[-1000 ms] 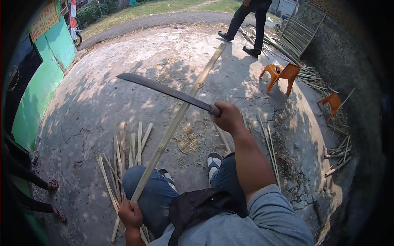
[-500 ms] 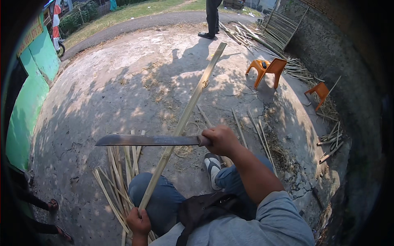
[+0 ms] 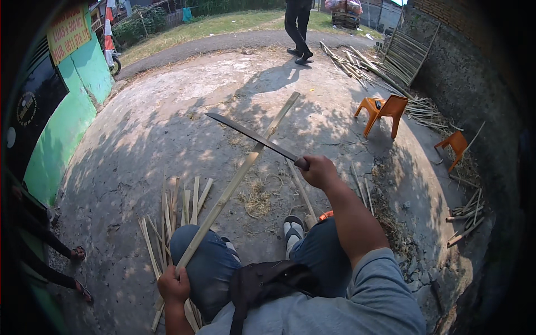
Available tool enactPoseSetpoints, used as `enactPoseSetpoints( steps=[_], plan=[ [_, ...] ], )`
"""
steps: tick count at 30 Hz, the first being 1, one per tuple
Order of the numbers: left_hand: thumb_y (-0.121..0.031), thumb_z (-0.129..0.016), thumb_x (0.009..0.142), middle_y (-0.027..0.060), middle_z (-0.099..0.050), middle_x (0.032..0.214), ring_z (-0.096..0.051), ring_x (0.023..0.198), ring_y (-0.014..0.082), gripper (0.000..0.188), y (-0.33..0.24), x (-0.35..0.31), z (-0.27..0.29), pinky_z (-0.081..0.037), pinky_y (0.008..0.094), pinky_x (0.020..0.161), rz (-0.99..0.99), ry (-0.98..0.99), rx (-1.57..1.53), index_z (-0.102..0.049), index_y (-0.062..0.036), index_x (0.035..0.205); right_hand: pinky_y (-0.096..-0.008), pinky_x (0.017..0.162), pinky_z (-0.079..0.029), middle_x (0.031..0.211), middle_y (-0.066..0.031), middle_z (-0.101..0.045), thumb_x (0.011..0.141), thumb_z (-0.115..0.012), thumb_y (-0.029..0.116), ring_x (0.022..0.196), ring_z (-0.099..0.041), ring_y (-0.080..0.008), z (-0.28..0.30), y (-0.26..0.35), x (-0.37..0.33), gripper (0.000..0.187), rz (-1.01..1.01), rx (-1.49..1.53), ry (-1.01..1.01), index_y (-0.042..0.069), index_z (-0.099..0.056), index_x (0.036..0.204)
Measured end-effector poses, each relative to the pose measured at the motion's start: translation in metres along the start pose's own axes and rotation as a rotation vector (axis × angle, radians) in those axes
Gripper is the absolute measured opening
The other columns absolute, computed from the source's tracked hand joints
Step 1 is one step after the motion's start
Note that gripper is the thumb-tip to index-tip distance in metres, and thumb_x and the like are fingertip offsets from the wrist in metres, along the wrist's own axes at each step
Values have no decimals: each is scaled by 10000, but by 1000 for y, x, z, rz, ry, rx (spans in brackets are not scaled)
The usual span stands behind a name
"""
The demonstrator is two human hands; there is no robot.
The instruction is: The person shaves and smooths thin strips of bamboo using a large knife while sitting outdoors.
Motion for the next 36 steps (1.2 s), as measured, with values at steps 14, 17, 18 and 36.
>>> enactPoseSetpoints(
  steps=[14, 17, 18, 36],
  plan=[
    [-325, -666, 967, 241, -522, 636, -591, 618, 469, 411, -5, 1, -8, -436, 519, 583, 11, -29, -73, -534, -9, 738, -527, 729, -539, 820, -134, -710, 909, -757, 496, 813, -708, -407, 2, 56, -32, 380, 404, -128, 260, 129, -682, 979],
    [-321, -660, 974, 238, -520, 628, -597, 612, 462, 416, -3, 0, -10, -440, 509, 578, -21, -62, -69, -530, -7, 733, -531, 738, -537, 831, -143, -709, 907, -772, 505, 842, -710, -409, 7, 50, -22, 399, 416, -145, 205, 129, -683, 1002],
    [-323, -659, 975, 238, -526, 629, -603, 618, 467, 421, -1, -1, -11, -447, 515, 581, -23, -70, -72, -531, -6, 730, -525, 746, -542, 841, -146, -716, 908, -775, 509, 848, -713, -410, 14, 47, -20, 404, 389, -174, 177, 127, -685, 1005],
    [-282, -654, 953, 245, -524, 633, -598, 629, 487, 381, 11, 5, -18, -439, 546, 582, -16, -59, -70, -514, -10, 725, -538, 755, -582, 841, -162, -736, 981, -673, 417, 839, -733, -414, -10, 63, -8, 286, 461, -333, 190, 135, -685, 936]
  ],
)
Point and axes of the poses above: each hand's wrist, its own x-axis towards the middle knuckle, its own z-axis out of the back of the hand, y = z × x, the point moved 2 cm from there along x, towards the middle knuckle
